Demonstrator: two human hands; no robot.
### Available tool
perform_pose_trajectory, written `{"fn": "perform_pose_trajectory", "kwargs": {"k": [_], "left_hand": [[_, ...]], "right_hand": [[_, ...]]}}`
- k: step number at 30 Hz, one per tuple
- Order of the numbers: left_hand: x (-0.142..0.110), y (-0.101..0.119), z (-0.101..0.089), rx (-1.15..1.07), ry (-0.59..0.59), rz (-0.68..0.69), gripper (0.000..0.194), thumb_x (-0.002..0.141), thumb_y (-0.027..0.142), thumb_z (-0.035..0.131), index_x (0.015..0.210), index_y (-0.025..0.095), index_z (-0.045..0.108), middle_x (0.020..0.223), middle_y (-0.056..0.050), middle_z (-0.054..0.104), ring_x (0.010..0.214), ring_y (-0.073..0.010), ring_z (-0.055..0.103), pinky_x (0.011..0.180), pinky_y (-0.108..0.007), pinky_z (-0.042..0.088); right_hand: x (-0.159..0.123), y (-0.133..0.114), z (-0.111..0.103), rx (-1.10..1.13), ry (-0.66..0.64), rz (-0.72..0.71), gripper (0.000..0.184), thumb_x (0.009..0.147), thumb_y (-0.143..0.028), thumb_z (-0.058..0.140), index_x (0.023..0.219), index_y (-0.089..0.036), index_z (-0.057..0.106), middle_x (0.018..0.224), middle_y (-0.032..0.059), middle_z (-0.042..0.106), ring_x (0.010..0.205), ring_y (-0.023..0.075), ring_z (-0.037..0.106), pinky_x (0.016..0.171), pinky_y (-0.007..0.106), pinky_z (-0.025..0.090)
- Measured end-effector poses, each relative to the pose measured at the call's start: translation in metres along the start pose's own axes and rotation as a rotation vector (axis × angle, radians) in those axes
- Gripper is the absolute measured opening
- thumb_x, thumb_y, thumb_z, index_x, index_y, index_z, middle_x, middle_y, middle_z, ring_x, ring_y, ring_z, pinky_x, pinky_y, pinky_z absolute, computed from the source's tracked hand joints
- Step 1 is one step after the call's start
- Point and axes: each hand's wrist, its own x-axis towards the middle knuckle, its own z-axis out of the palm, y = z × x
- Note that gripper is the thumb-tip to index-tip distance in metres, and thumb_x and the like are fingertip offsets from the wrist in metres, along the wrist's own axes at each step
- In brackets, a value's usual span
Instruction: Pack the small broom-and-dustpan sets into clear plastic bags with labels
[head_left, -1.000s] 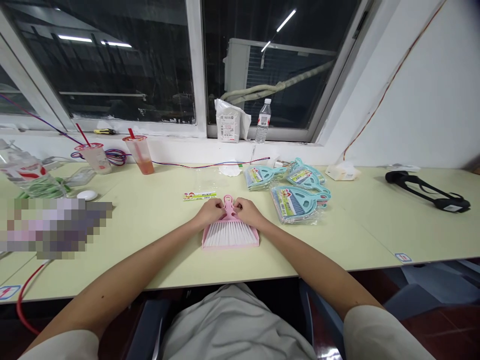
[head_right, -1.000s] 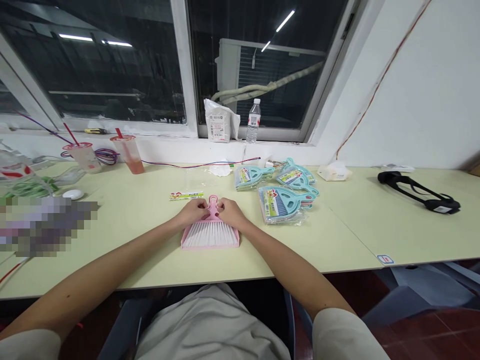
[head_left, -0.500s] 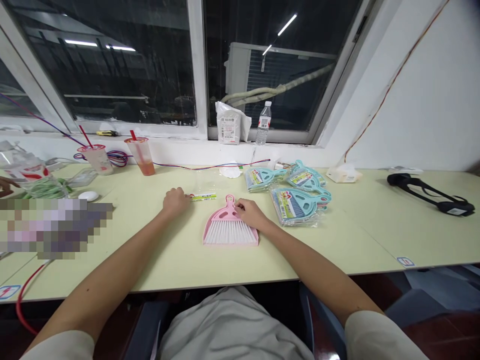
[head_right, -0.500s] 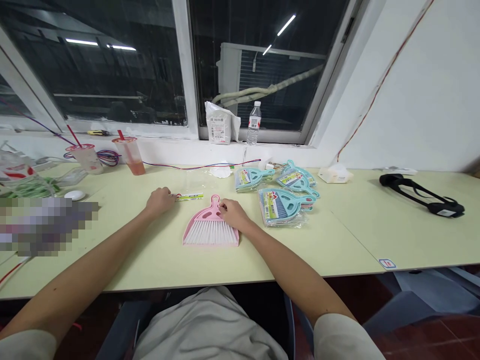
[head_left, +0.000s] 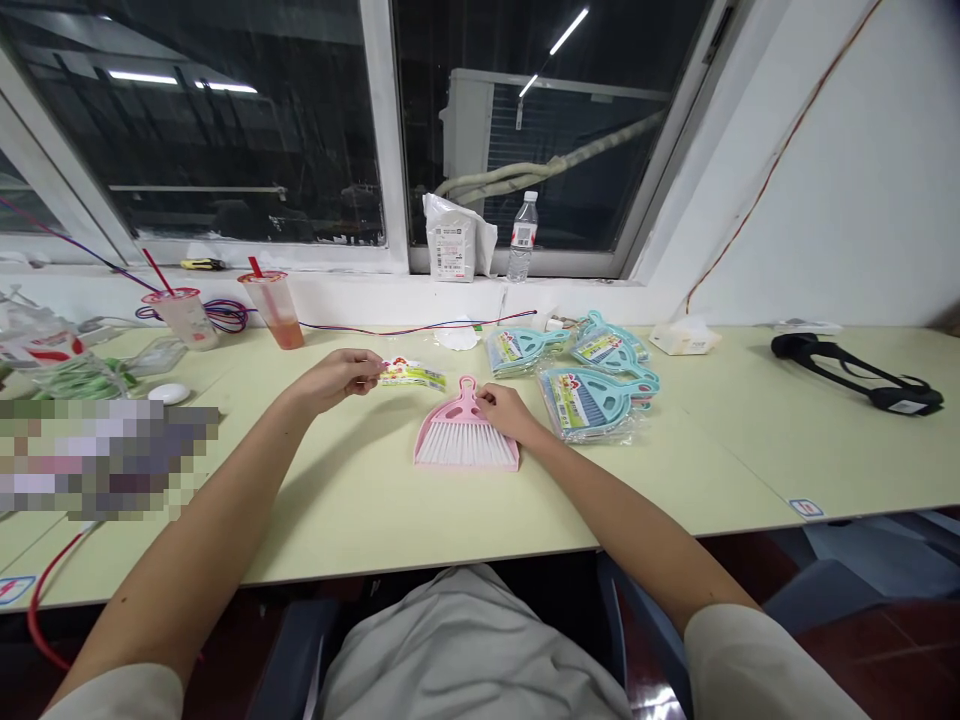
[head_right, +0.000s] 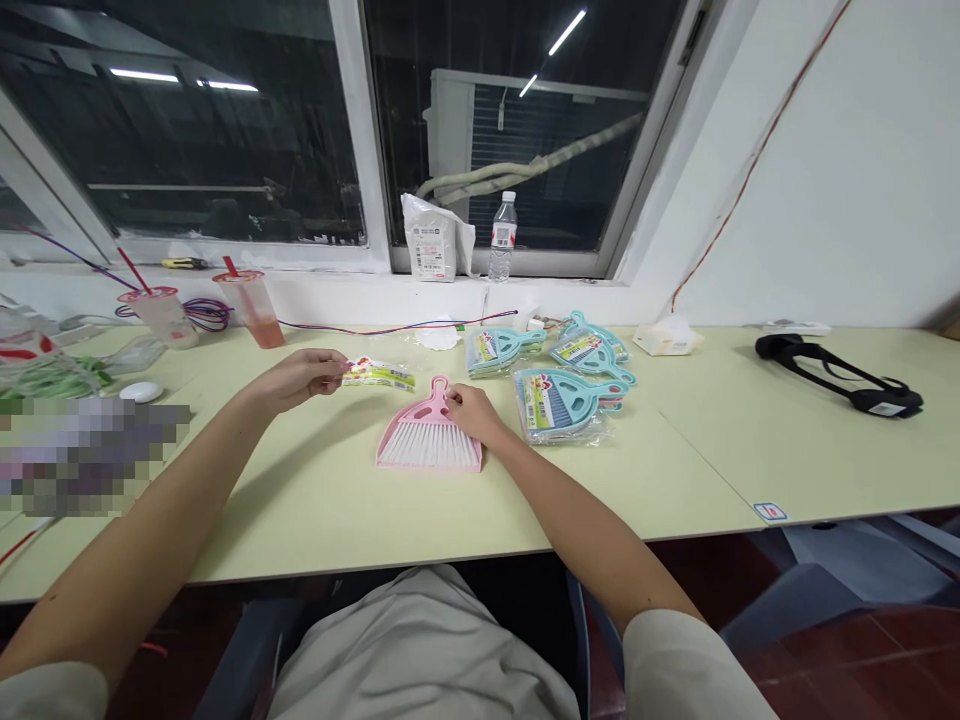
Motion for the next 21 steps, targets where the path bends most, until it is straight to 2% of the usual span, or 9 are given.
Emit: {"fn": "perform_pose_trajectory", "kwargs": {"k": [3,5,6,9,12,21], "left_hand": [[-0.012,0.007,0.035,0.008,-0.139,0.002,0.025,0.069,0.037,0.082,0.079,0.016,0.072,0.061,-0.001,0.053,0.057,-0.0104,0.044,0.053,-0.026,0.031],[-0.017,0.005,0.06,0.098,-0.194,-0.033,0.022,0.069,0.036,0.081,0.073,0.016,0.073,0.06,-0.002,0.055,0.056,-0.0104,0.042,0.053,-0.026,0.029],[-0.019,0.003,0.07,0.152,-0.201,-0.052,0.021,0.069,0.036,0.08,0.07,0.016,0.073,0.061,-0.002,0.057,0.057,-0.0107,0.043,0.053,-0.027,0.03],[-0.022,-0.005,0.091,0.308,-0.116,-0.069,0.017,0.067,0.033,0.077,0.062,0.017,0.072,0.066,-0.004,0.064,0.064,-0.0137,0.05,0.059,-0.027,0.037],[-0.023,-0.011,0.097,0.415,-0.04,-0.072,0.018,0.066,0.033,0.074,0.057,0.018,0.069,0.064,-0.003,0.066,0.071,-0.0172,0.056,0.062,-0.028,0.039],[-0.018,-0.02,0.095,0.644,-0.032,-0.093,0.018,0.064,0.037,0.071,0.061,0.019,0.071,0.062,-0.002,0.063,0.062,-0.0163,0.05,0.053,-0.029,0.032]], "right_hand": [[0.003,0.004,-0.003,0.048,-0.039,-0.034,0.006,0.08,-0.021,0.064,0.082,-0.018,0.069,0.085,0.003,0.073,0.078,0.0177,0.063,0.071,0.027,0.044],[0.006,0.008,-0.005,0.1,-0.077,-0.024,0.009,0.077,-0.023,0.068,0.084,-0.017,0.071,0.089,0.0043,0.075,0.081,0.0191,0.065,0.072,0.028,0.045],[0.008,0.01,-0.006,0.118,-0.086,-0.006,0.011,0.078,-0.025,0.069,0.084,-0.017,0.072,0.089,0.0046,0.075,0.081,0.0194,0.065,0.072,0.028,0.046],[0.012,0.015,-0.007,0.132,-0.081,0.05,0.015,0.08,-0.031,0.066,0.083,-0.018,0.074,0.087,0.0042,0.075,0.08,0.0189,0.065,0.073,0.029,0.046],[0.014,0.016,-0.006,0.131,-0.086,0.05,0.015,0.08,-0.031,0.066,0.082,-0.018,0.074,0.086,0.0037,0.074,0.078,0.0181,0.064,0.073,0.029,0.045],[0.01,0.011,-0.007,0.058,-0.082,0.015,0.013,0.084,-0.027,0.064,0.082,-0.018,0.072,0.085,0.0038,0.074,0.076,0.0172,0.063,0.072,0.028,0.044]]}}
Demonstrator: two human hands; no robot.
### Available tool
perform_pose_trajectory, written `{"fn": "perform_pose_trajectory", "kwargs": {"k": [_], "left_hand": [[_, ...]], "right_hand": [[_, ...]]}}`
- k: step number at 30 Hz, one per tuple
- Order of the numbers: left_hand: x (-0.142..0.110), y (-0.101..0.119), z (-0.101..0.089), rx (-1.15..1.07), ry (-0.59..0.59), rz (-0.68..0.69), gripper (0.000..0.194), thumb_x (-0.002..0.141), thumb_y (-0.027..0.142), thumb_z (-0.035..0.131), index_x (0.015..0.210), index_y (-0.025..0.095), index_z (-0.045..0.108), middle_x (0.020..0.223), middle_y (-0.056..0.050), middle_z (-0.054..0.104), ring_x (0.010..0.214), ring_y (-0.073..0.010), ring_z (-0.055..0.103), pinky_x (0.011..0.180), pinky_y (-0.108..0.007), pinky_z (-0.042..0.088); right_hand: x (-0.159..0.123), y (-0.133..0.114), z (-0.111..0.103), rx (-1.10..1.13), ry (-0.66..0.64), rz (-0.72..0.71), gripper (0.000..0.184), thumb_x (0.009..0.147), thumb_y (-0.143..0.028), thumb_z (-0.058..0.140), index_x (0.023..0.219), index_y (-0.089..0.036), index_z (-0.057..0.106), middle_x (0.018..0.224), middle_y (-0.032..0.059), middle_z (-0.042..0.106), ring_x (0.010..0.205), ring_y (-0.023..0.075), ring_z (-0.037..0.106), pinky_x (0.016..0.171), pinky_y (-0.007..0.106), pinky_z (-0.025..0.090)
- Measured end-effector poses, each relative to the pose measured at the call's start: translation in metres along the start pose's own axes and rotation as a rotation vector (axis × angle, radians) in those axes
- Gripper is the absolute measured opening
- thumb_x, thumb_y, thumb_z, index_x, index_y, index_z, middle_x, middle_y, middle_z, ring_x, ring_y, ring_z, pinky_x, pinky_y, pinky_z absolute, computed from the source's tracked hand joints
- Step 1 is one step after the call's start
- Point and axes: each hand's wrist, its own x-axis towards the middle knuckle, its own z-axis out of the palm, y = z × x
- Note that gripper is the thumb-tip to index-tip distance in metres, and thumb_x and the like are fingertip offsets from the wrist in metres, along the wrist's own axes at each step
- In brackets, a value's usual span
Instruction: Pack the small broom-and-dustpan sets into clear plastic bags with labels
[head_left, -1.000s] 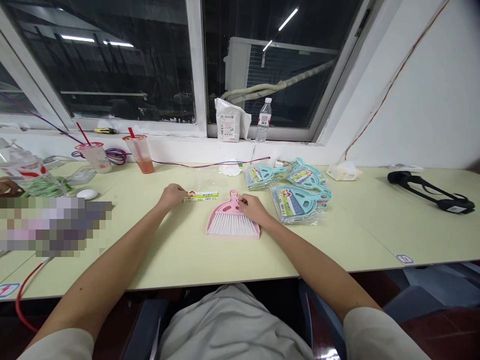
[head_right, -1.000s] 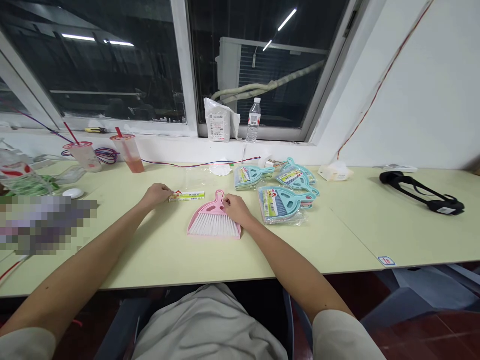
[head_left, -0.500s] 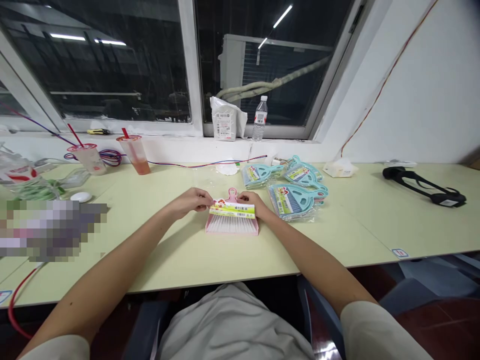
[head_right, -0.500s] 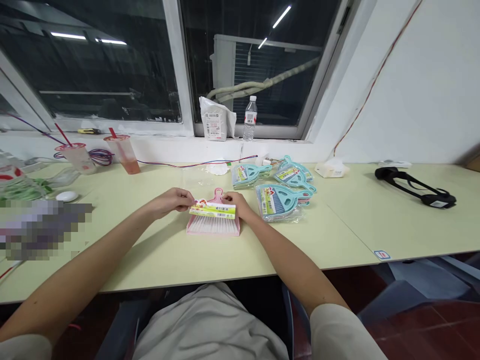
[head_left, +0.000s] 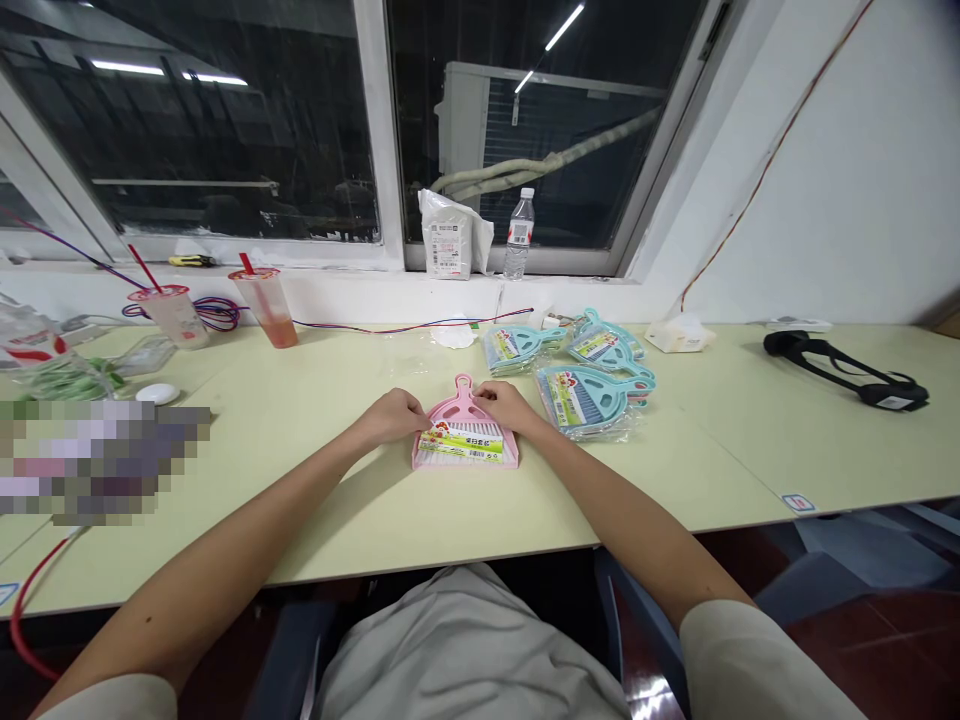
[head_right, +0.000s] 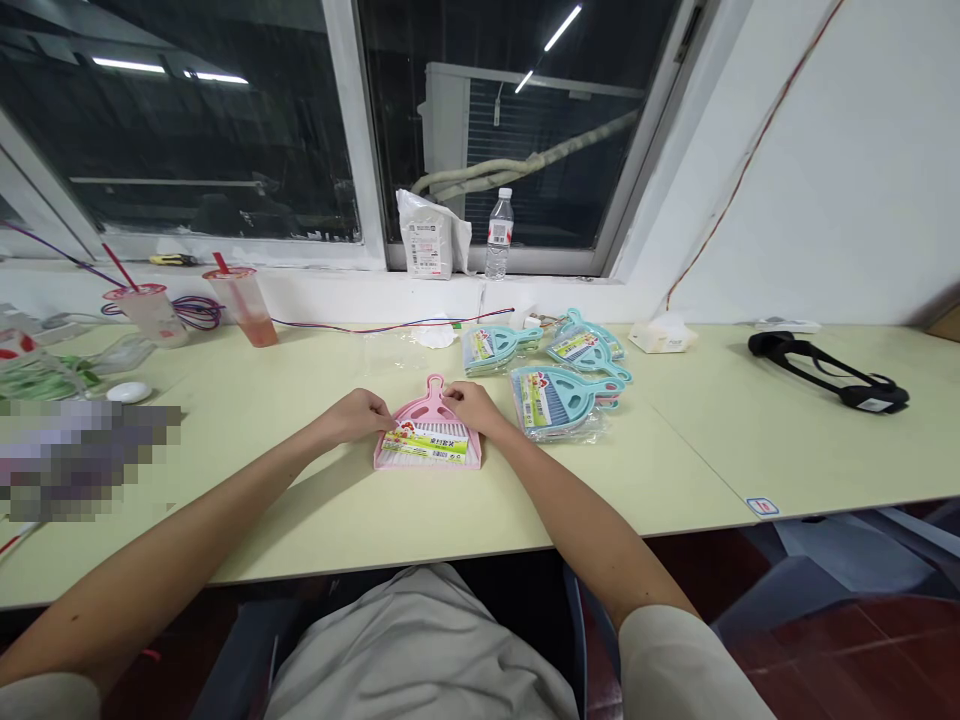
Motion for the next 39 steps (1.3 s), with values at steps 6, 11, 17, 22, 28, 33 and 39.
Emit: {"fn": "perform_pose_trajectory", "kwargs": {"k": [6,11,17,22,28,33,39], "left_hand": [[-0.005,0.005,0.005,0.086,0.009,-0.034,0.023,0.065,0.039,0.069,0.055,0.019,0.066,0.057,-0.001,0.052,0.056,-0.0145,0.042,0.051,-0.03,0.027],[-0.01,0.012,0.008,0.162,0.038,-0.061,0.024,0.067,0.039,0.068,0.053,0.02,0.061,0.056,0.0,0.049,0.053,-0.0138,0.039,0.051,-0.031,0.026],[-0.011,0.014,0.011,0.214,0.057,-0.072,0.023,0.069,0.04,0.066,0.057,0.021,0.06,0.061,-0.001,0.058,0.056,-0.0156,0.047,0.052,-0.031,0.028],[-0.008,0.01,0.01,0.249,0.065,-0.062,0.03,0.072,0.045,0.068,0.058,0.022,0.054,0.062,-0.001,0.06,0.058,-0.0161,0.05,0.052,-0.031,0.028],[-0.013,0.012,0.007,0.324,0.161,0.106,0.023,0.081,0.042,0.063,0.069,0.022,0.058,0.07,-0.002,0.064,0.066,-0.0185,0.056,0.056,-0.031,0.033],[-0.029,0.025,0.017,0.477,0.111,0.759,0.018,0.09,0.031,0.059,0.1,0.023,0.072,0.106,-0.008,0.072,0.103,-0.0253,0.06,0.084,-0.037,0.042],[-0.034,0.027,0.025,0.651,0.135,0.815,0.016,0.087,0.032,0.064,0.094,0.02,0.073,0.094,-0.01,0.07,0.097,-0.0272,0.056,0.081,-0.042,0.037]], "right_hand": [[0.0,0.0,0.002,-0.011,0.019,-0.001,0.012,0.084,-0.026,0.064,0.083,-0.018,0.072,0.082,0.0031,0.073,0.073,0.0167,0.061,0.071,0.028,0.044],[-0.002,-0.004,0.001,-0.029,0.01,0.001,0.013,0.085,-0.028,0.063,0.084,-0.019,0.072,0.082,0.0029,0.073,0.073,0.0167,0.061,0.069,0.028,0.044],[-0.004,-0.006,0.001,-0.045,0.005,-0.003,0.014,0.087,-0.028,0.062,0.084,-0.018,0.072,0.082,0.0029,0.072,0.073,0.0167,0.061,0.069,0.028,0.043],[-0.002,-0.002,0.002,-0.042,0.001,-0.02,0.013,0.087,-0.026,0.062,0.084,-0.018,0.071,0.084,0.0027,0.073,0.074,0.0162,0.061,0.07,0.028,0.043],[-0.002,-0.002,0.003,-0.037,0.006,-0.02,0.013,0.086,-0.027,0.061,0.084,-0.019,0.071,0.084,0.0023,0.073,0.074,0.0162,0.061,0.07,0.028,0.044],[-0.003,-0.002,0.002,-0.038,-0.002,-0.044,0.012,0.085,-0.026,0.061,0.083,-0.019,0.071,0.084,0.002,0.073,0.075,0.0161,0.061,0.07,0.028,0.044],[-0.003,-0.003,0.002,-0.049,0.003,-0.05,0.013,0.085,-0.026,0.061,0.084,-0.019,0.071,0.084,0.0019,0.073,0.074,0.0157,0.06,0.07,0.027,0.044]]}}
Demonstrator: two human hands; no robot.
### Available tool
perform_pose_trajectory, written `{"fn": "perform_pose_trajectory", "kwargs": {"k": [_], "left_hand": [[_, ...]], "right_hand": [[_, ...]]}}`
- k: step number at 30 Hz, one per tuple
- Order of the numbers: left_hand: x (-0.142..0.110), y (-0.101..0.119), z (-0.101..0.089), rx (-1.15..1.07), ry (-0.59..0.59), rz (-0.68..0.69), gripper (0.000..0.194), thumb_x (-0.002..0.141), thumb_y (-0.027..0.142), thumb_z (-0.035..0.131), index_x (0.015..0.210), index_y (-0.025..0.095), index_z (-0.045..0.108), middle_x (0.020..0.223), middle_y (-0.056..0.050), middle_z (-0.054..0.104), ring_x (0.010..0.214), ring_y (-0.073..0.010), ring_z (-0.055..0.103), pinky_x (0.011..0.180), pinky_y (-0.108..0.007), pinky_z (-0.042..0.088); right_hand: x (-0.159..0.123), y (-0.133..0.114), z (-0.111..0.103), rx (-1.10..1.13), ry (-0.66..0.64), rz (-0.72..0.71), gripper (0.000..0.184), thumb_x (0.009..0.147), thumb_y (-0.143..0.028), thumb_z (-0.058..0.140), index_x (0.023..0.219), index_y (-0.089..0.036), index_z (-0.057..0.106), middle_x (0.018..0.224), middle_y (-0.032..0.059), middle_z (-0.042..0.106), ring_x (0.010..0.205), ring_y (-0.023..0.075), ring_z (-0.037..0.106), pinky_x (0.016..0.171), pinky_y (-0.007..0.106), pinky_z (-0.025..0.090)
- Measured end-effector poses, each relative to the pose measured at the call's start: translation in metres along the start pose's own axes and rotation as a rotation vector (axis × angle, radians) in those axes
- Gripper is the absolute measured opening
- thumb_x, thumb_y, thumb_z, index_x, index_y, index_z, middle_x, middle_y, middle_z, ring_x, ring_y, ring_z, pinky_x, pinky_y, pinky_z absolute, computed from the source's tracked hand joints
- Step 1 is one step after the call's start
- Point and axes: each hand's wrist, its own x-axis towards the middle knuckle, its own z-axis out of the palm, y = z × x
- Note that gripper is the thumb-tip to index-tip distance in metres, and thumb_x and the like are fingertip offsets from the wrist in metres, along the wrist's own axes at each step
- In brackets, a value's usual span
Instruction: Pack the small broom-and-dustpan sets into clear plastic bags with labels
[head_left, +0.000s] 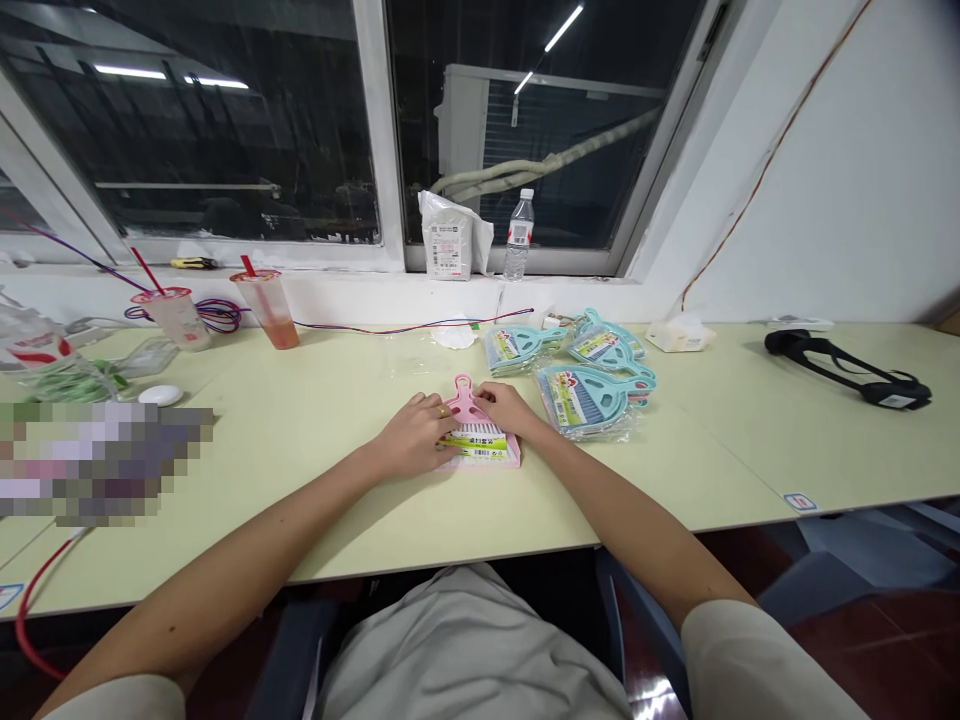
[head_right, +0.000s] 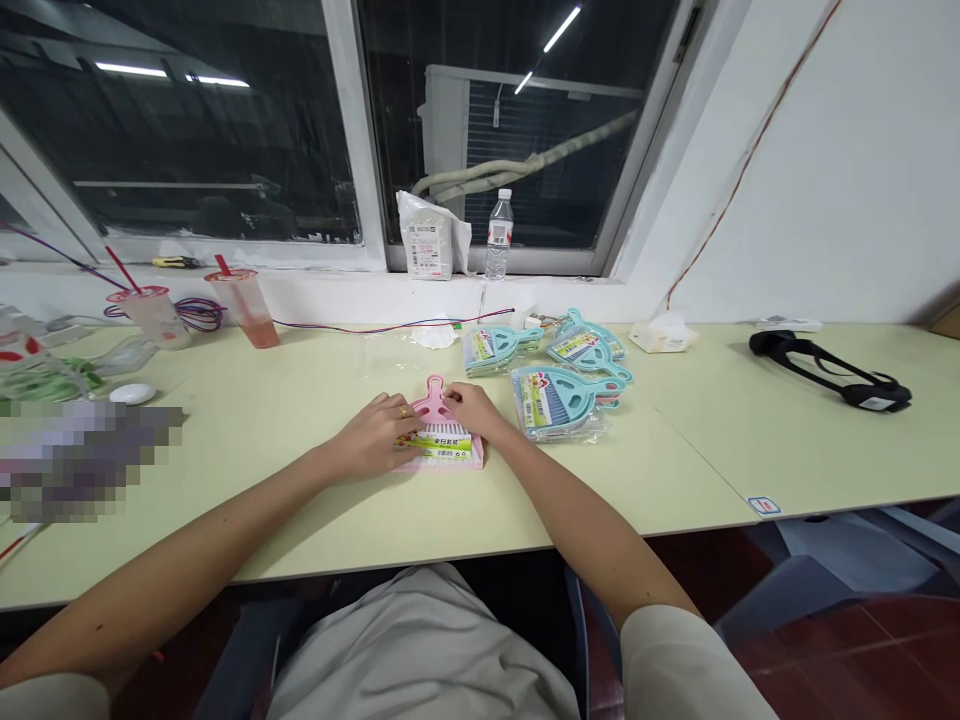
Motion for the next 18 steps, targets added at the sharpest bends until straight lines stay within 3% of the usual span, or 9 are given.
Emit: {"fn": "perform_pose_trajectory", "kwargs": {"k": [8,12,15,18], "left_hand": [[0.001,0.0,0.003,0.001,0.008,-0.021,0.02,0.089,0.037,0.063,0.091,0.02,0.074,0.091,-0.01,0.07,0.095,-0.027,0.055,0.08,-0.041,0.034],[0.001,-0.005,-0.001,-0.058,0.057,-0.075,0.025,0.091,0.038,0.06,0.098,0.02,0.076,0.088,-0.009,0.071,0.093,-0.0265,0.056,0.083,-0.042,0.036],[0.0,-0.024,0.001,-0.081,0.148,-0.181,0.026,0.094,0.032,0.054,0.1,0.02,0.076,0.091,-0.009,0.072,0.096,-0.027,0.058,0.088,-0.043,0.038],[-0.003,-0.057,0.01,-0.039,0.288,-0.335,0.029,0.094,0.027,0.05,0.105,0.019,0.075,0.105,-0.012,0.072,0.109,-0.0295,0.056,0.097,-0.045,0.04]], "right_hand": [[-0.002,-0.005,-0.001,-0.001,0.006,0.016,0.013,0.086,-0.025,0.06,0.084,-0.018,0.071,0.081,0.0016,0.071,0.07,0.0148,0.058,0.065,0.026,0.042],[-0.003,-0.006,-0.001,0.037,-0.002,0.037,0.014,0.086,-0.026,0.06,0.084,-0.018,0.071,0.08,0.0018,0.072,0.069,0.0151,0.06,0.065,0.026,0.043],[-0.004,-0.007,-0.001,0.068,-0.003,0.065,0.014,0.086,-0.027,0.061,0.085,-0.019,0.072,0.077,0.0017,0.071,0.069,0.0157,0.061,0.063,0.026,0.043],[-0.005,-0.008,0.0,0.021,0.011,0.049,0.013,0.084,-0.026,0.062,0.082,-0.019,0.072,0.077,0.0013,0.071,0.069,0.0156,0.061,0.065,0.027,0.042]]}}
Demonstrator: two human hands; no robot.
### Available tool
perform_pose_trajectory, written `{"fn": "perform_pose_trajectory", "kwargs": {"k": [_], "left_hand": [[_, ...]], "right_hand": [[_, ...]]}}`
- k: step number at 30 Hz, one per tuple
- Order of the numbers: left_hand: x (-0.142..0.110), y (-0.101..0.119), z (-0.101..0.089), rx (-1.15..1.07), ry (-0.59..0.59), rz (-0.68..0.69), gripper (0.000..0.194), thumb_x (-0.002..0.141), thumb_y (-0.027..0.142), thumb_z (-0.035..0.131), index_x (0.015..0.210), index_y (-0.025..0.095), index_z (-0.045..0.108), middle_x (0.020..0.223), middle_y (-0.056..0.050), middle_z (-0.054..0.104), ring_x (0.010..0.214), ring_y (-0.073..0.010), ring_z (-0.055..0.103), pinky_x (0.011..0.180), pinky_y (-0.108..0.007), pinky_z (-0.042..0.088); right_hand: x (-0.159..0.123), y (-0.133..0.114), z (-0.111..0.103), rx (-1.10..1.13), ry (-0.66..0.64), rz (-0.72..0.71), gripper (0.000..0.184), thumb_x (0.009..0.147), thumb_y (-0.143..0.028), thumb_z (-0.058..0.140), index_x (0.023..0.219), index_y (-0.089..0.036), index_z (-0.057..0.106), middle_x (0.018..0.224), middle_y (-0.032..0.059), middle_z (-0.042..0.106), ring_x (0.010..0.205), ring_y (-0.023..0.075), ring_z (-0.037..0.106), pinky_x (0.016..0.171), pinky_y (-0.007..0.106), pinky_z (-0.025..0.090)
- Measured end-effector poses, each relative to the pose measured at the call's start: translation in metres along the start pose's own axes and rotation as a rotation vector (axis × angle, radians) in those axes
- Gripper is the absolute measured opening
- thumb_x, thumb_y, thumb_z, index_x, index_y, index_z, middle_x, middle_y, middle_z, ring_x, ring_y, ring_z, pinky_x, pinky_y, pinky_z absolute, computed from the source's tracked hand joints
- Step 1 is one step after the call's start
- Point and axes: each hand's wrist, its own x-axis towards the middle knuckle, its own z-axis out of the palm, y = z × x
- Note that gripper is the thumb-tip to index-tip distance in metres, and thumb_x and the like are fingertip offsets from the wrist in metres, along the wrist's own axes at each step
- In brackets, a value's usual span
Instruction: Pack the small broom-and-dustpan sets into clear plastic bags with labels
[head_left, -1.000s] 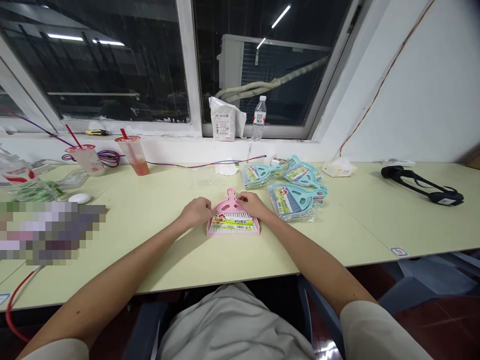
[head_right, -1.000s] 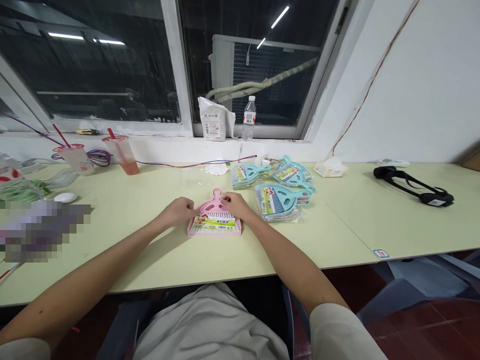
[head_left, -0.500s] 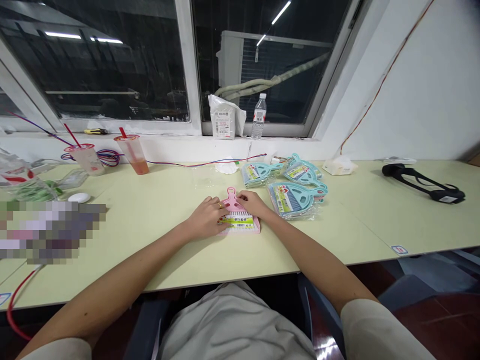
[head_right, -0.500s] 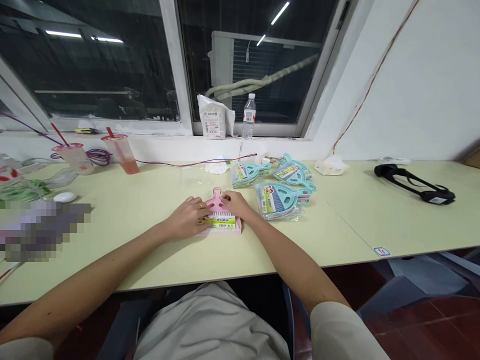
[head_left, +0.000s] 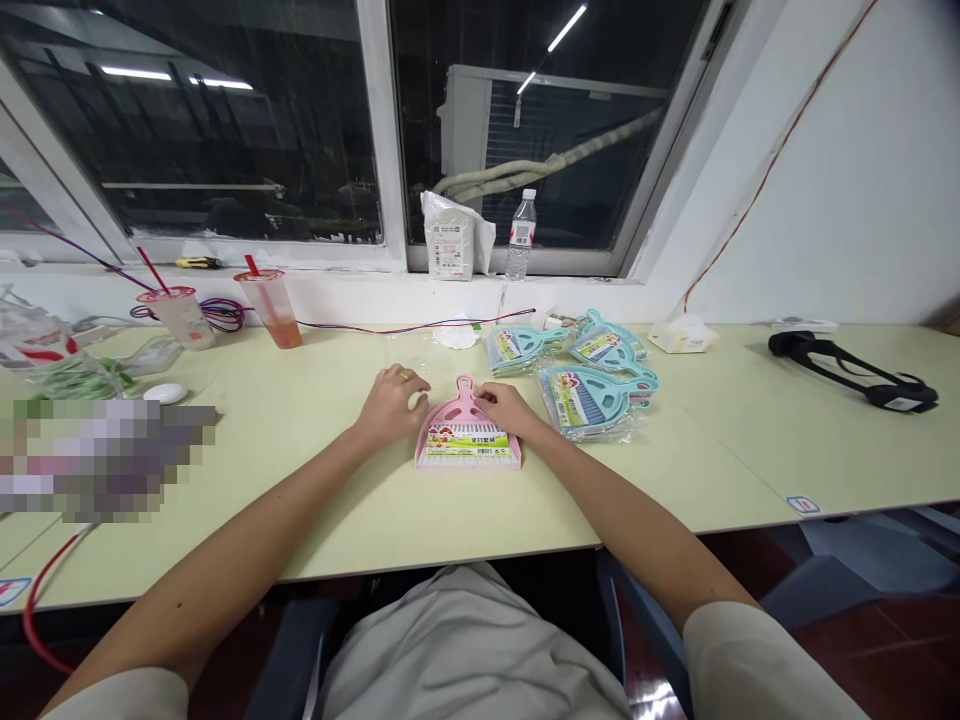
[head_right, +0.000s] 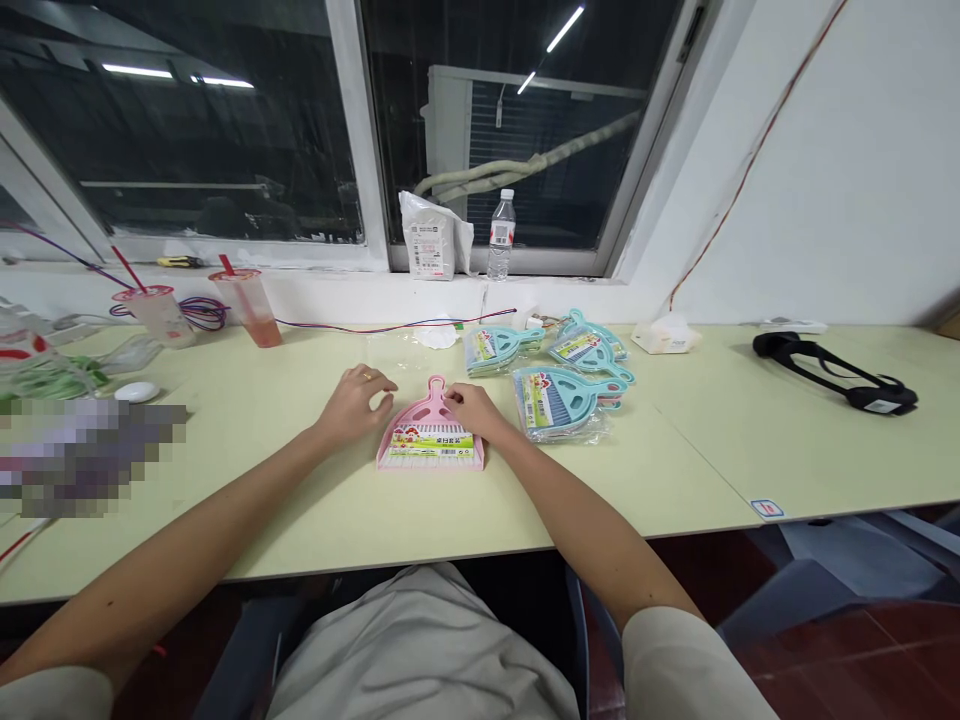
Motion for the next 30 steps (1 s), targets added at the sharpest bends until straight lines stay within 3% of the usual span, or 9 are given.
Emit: {"fn": "perform_pose_trajectory", "kwargs": {"k": [5,8,11,13,16,19,26,30], "left_hand": [[0.006,-0.064,0.021,0.111,0.071,-0.28,0.04,0.098,0.033,0.048,0.126,0.016,0.07,0.138,-0.019,0.059,0.133,-0.0334,0.046,0.112,-0.048,0.034],[0.006,-0.089,0.031,0.084,-0.001,-0.426,0.046,0.1,0.037,0.047,0.135,0.015,0.066,0.145,-0.02,0.056,0.143,-0.0346,0.039,0.116,-0.049,0.031],[0.005,-0.098,0.036,0.084,-0.094,-0.429,0.05,0.099,0.041,0.046,0.138,0.016,0.064,0.161,-0.018,0.041,0.148,-0.0362,0.034,0.118,-0.051,0.031],[0.004,-0.098,0.038,0.099,-0.149,-0.374,0.048,0.099,0.041,0.044,0.135,0.018,0.066,0.163,-0.014,0.039,0.15,-0.0363,0.032,0.119,-0.052,0.029],[0.004,-0.092,0.038,0.107,-0.206,-0.324,0.042,0.098,0.038,0.043,0.125,0.023,0.073,0.149,-0.009,0.059,0.146,-0.0361,0.038,0.118,-0.053,0.029],[0.004,-0.082,0.031,0.089,-0.223,-0.28,0.04,0.095,0.037,0.047,0.12,0.026,0.076,0.136,-0.008,0.068,0.135,-0.0351,0.049,0.114,-0.05,0.034],[0.003,-0.039,-0.001,-0.304,-0.381,0.047,0.027,0.079,0.037,0.067,0.101,0.027,0.08,0.115,-0.009,0.074,0.114,-0.0284,0.062,0.107,-0.038,0.043],[0.001,-0.027,-0.008,-0.464,-0.371,-0.115,0.021,0.071,0.037,0.072,0.087,0.023,0.078,0.097,-0.006,0.075,0.093,-0.0255,0.067,0.086,-0.031,0.052]], "right_hand": [[-0.001,0.0,0.004,-0.007,0.001,-0.022,0.014,0.083,-0.026,0.062,0.081,-0.019,0.074,0.078,0.0015,0.073,0.07,0.0161,0.062,0.066,0.027,0.043],[0.0,0.001,0.006,-0.022,0.004,-0.001,0.012,0.082,-0.024,0.062,0.078,-0.02,0.073,0.075,0.0008,0.072,0.068,0.0157,0.061,0.064,0.027,0.042],[0.001,0.001,0.004,-0.036,0.008,0.0,0.011,0.08,-0.021,0.061,0.074,-0.02,0.07,0.077,0.0014,0.072,0.069,0.0162,0.061,0.066,0.027,0.042],[0.002,0.002,0.003,-0.016,0.019,0.001,0.011,0.079,-0.019,0.06,0.073,-0.02,0.069,0.08,0.0024,0.073,0.073,0.0172,0.062,0.07,0.028,0.044],[0.003,0.001,0.001,0.046,0.058,0.014,0.011,0.078,-0.019,0.059,0.072,-0.02,0.067,0.081,0.0033,0.072,0.077,0.0186,0.063,0.074,0.03,0.046],[0.003,-0.002,-0.002,0.099,0.138,-0.001,0.01,0.077,-0.021,0.058,0.07,-0.02,0.064,0.077,0.0028,0.069,0.075,0.0192,0.062,0.073,0.031,0.047],[-0.002,-0.019,-0.011,0.232,0.292,0.014,0.01,0.075,-0.026,0.059,0.069,-0.02,0.064,0.075,0.0035,0.068,0.071,0.0192,0.061,0.067,0.03,0.047],[-0.004,-0.022,-0.01,0.228,0.306,0.02,0.01,0.074,-0.026,0.059,0.068,-0.02,0.063,0.075,0.0037,0.069,0.072,0.0195,0.062,0.069,0.031,0.048]]}}
